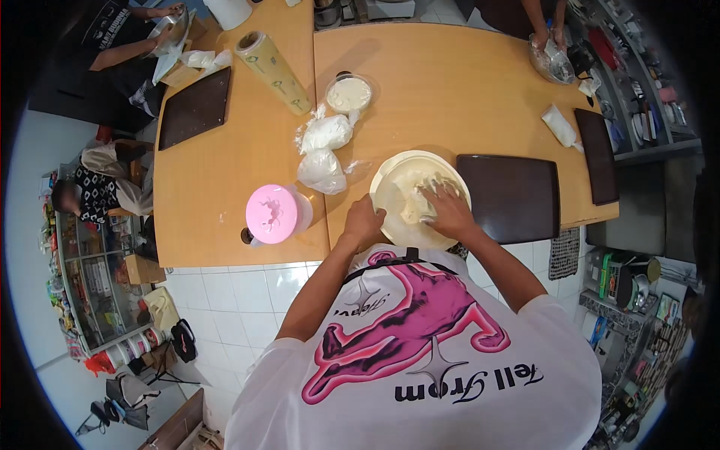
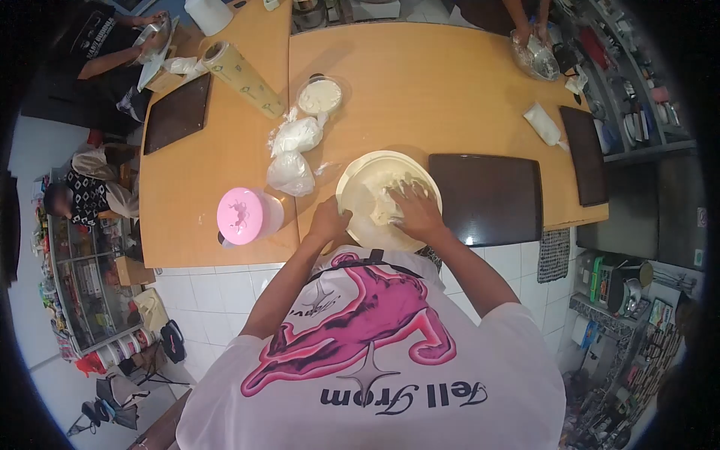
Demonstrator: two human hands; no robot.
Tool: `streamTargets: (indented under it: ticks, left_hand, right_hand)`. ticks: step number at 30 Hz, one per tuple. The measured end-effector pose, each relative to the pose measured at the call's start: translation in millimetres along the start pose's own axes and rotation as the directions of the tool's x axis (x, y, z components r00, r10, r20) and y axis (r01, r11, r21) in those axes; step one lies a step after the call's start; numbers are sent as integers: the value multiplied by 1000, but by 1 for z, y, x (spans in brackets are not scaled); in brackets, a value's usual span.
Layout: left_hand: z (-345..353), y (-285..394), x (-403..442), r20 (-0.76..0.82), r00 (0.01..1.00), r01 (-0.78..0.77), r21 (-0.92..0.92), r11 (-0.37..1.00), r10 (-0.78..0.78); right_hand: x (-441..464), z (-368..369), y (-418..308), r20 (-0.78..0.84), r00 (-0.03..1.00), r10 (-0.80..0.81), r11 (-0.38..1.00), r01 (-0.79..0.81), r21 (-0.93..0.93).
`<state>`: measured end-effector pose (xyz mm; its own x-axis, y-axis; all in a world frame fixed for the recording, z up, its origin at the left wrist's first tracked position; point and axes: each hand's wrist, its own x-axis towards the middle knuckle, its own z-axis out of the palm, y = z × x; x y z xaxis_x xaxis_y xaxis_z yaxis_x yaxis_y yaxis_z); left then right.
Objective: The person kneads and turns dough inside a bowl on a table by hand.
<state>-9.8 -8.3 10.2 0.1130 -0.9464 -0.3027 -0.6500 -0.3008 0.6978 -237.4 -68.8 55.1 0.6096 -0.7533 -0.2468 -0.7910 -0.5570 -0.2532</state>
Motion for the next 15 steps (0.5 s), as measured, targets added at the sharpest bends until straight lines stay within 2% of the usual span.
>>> streamTargets:
  ticks: [1,4,7,10,13,15]
  left_hand:
    - [-1,1,0,0,1000,-4,-2,1000,4]
    - [-1,0,0,13,1000,22,-2,1000,-22]
    - [1,-4,1,15,999,37,-1,999,-36]
    - [1,-2,1,4,1000,8,-19,1000,-8]
    - [-2,1,1,32,998,59,1,998,-59]
    - [-3,2,0,35,998,59,-20,998,-58]
  right_hand:
    - [2,2,-1,46,999,9,1000,-9,-4]
    - [10,17,3,42,998,-39,999,40,-32]
    - [18,23,7,64,998,0,999,-2,40]
    - [24,8,15,53,998,-24,951,6,309]
    - [21,2,14,129,990,-53,706,-54,706]
    - [19,23,9,27,979,-201,694,123,709]
